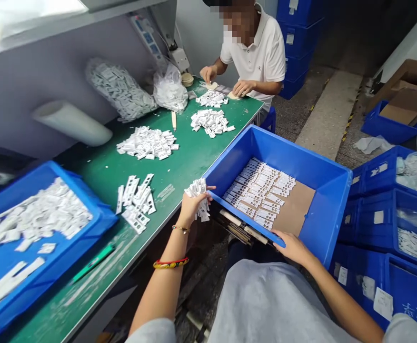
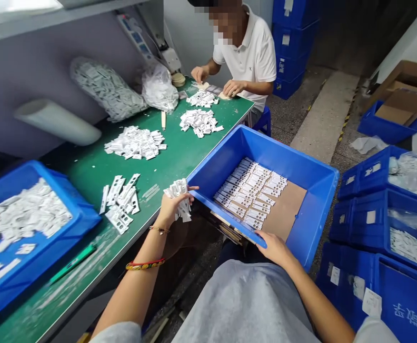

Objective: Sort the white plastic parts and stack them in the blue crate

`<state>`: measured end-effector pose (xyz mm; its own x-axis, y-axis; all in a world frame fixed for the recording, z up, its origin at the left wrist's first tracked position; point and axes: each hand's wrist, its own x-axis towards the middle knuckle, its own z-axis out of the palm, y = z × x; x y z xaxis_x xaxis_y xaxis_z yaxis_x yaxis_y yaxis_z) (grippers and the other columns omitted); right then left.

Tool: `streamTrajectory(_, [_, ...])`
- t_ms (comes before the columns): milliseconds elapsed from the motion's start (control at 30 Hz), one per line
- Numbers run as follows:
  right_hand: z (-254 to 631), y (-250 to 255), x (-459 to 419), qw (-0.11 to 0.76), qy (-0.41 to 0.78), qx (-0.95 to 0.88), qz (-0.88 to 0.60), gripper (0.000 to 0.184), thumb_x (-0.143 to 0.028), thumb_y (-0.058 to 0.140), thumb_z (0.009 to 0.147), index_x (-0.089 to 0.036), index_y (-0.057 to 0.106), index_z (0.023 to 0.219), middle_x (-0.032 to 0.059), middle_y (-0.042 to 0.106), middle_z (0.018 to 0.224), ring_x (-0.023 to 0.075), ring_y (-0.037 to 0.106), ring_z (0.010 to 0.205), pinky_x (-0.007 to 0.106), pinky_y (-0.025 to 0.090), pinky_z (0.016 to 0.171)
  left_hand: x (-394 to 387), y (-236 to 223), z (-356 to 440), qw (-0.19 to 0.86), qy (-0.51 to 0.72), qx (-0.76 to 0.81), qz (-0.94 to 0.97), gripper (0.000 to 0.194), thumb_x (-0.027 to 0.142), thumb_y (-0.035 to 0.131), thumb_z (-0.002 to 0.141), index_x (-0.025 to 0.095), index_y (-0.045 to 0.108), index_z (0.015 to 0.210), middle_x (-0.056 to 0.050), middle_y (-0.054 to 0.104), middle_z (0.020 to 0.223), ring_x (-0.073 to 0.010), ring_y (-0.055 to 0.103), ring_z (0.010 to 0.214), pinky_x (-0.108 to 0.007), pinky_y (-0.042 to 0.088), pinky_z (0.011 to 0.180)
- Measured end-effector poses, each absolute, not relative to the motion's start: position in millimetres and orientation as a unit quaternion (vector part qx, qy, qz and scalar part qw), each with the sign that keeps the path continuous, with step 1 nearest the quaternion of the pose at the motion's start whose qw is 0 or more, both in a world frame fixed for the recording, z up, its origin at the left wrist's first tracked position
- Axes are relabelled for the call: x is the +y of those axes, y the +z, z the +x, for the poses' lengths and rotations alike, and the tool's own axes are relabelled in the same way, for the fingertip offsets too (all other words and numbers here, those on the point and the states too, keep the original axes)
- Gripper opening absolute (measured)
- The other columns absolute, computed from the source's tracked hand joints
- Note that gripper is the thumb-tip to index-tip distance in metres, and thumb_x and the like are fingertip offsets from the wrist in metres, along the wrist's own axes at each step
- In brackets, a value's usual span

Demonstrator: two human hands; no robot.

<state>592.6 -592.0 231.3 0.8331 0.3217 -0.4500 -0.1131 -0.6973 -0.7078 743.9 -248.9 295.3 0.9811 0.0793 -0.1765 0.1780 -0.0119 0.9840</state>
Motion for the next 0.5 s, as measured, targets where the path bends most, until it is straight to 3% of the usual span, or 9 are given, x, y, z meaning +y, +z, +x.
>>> streamTrajectory(300, [600.5, 233.1, -594.1, 0.343, 0.277, -0.087, -0.894, 0.046, -0.029, 0.055, 0.088, -0.023, 0.057, 0.134, 0.008, 0.071, 0.121, 0.0254, 0.068, 0.108, 0.035, 0.05, 0.092, -260.3, 259.1, 758.3, 0.584, -0.085, 0.137, 0.795, 0.018, 0.018, 0.062, 0.061, 0.013, 0.062, 0.079, -0.007, 0.073, 0.079, -0.011, 0.055, 0.049, -0.026, 0.051, 0.047])
streamTrajectory(500, [602.9, 230.4, -590.5, 0.319, 0.27, -0.083, -0.904, 0.046, -0.025, 0.055, 0.087, -0.026, 0.059, 0.133, 0.0054, 0.072, 0.118, 0.0233, 0.069, 0.103, 0.031, 0.05, 0.089, -258.3, 260.4, 764.9, 0.527, -0.111, 0.124, 0.834, 0.009, 0.013, 0.063, 0.063, 0.013, 0.062, 0.072, 0.0, 0.063, 0.056, -0.0112, 0.055, 0.046, -0.024, 0.049, 0.048])
